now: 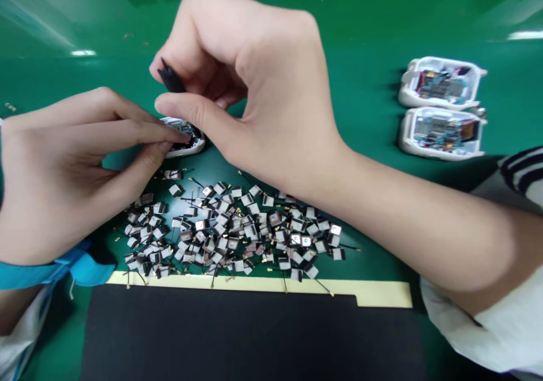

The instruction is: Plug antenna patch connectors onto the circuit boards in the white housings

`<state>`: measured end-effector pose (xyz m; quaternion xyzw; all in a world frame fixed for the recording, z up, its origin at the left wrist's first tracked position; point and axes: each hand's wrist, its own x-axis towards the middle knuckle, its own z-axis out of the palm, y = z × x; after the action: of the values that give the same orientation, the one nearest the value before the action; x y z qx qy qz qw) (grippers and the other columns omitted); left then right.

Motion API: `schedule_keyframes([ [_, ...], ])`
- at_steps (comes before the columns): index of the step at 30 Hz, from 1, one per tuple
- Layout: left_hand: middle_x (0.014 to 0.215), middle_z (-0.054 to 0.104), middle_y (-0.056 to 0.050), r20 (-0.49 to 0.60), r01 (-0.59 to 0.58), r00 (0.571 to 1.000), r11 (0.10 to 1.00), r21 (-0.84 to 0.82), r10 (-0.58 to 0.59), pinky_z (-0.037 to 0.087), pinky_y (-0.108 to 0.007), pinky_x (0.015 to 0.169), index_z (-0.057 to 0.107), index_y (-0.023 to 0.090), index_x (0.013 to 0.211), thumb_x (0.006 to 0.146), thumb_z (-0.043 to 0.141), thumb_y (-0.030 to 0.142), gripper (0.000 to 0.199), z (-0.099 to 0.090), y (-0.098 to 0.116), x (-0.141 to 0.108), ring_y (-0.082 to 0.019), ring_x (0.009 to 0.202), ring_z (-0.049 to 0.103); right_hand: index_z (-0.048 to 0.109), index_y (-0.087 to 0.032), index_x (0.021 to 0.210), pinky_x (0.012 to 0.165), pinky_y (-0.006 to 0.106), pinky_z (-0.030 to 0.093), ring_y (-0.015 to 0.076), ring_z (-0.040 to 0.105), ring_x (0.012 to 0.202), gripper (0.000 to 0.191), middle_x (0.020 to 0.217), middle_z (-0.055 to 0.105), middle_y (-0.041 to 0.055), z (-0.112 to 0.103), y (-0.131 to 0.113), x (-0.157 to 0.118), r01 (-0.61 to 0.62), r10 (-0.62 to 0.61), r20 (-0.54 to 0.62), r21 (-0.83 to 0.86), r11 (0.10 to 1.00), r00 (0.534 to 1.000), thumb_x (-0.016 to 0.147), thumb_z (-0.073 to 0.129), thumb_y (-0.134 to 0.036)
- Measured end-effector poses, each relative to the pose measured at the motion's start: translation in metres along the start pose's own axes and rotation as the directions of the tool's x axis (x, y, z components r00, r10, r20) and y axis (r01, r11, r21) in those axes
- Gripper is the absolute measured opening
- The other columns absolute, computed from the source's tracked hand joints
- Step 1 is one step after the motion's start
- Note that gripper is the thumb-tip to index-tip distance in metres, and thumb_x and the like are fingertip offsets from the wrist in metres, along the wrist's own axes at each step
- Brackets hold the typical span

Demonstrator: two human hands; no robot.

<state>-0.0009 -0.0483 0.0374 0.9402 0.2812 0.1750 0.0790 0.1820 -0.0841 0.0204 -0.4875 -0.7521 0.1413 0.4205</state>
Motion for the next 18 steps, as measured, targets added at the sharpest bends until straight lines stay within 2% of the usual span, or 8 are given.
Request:
schedule_keyframes([
  [4, 0.082, 0.057, -0.002, -0.005, 0.017, 1.000, 1.000, -0.002, -0.017, 0.041, -0.027, 0.065, 0.062, 0.017, 0.090, 0.085, 0.048, 0.019, 0.014, 0.0001, 0.0004, -0.0011, -0.014, 0.074, 0.052, 0.046, -0.015, 0.079, 0.062, 0.010, 0.043, 0.0007, 0.053, 0.078, 0.015, 0.079, 0.050, -0.0048, -0.0015, 0.0020, 0.0011, -0.021, 0.021, 0.021, 0.004, 1.000, 1.000, 0.084, 0.049, -0.028],
  [18, 0.079, 0.057, -0.003, -0.017, -0.003, 1.000, 1.000, 0.000, 0.003, 0.040, -0.028, 0.064, 0.063, 0.015, 0.091, 0.083, 0.049, 0.015, 0.016, -0.0007, 0.0011, -0.0005, -0.014, 0.071, 0.052, 0.043, -0.017, 0.077, 0.065, 0.012, 0.044, 0.0015, 0.053, 0.079, 0.018, 0.081, 0.049, -0.0057, 0.0020, 0.0020, 0.0021, -0.071, 0.070, 0.034, 0.030, 0.997, 0.997, 0.083, 0.048, -0.032],
])
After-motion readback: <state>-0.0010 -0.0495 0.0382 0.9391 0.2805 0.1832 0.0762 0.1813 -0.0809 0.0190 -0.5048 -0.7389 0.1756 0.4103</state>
